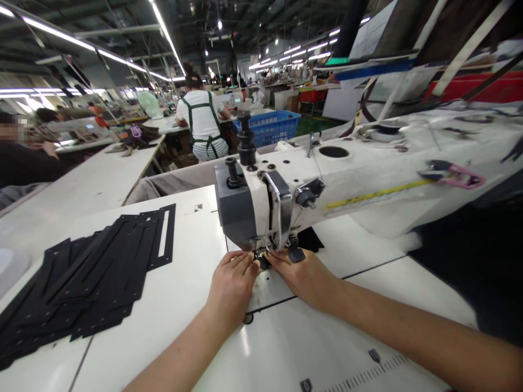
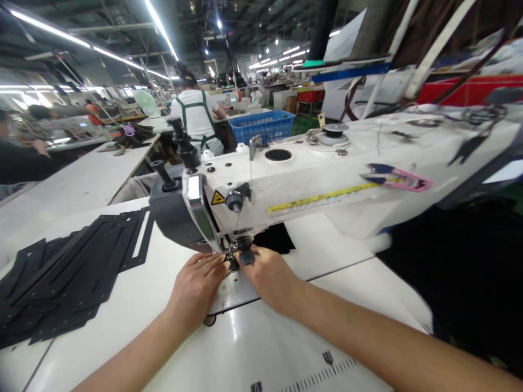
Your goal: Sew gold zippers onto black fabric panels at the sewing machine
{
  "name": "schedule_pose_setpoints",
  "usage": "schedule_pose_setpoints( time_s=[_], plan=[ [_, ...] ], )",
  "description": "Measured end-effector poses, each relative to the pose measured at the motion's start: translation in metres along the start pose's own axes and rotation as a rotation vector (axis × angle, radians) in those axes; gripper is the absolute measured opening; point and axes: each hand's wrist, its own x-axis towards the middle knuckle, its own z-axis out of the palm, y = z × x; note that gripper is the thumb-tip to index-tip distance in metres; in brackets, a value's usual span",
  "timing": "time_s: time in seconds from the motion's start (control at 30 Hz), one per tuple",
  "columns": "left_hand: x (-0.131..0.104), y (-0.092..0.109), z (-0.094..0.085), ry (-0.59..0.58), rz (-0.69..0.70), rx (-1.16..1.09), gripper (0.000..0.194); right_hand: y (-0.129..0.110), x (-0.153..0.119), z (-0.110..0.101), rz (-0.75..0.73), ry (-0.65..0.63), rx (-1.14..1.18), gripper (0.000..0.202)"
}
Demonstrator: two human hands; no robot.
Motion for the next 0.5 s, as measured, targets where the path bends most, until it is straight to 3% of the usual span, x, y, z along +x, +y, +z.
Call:
schedule_pose_setpoints(
  time_s=[0.5],
  plan=[
    [-0.001,0.0,0.006,0.066,-0.108,-0.006,0.021,-0.001,0.001,0.009,0.067,-0.064,0.081,0.02]
  ],
)
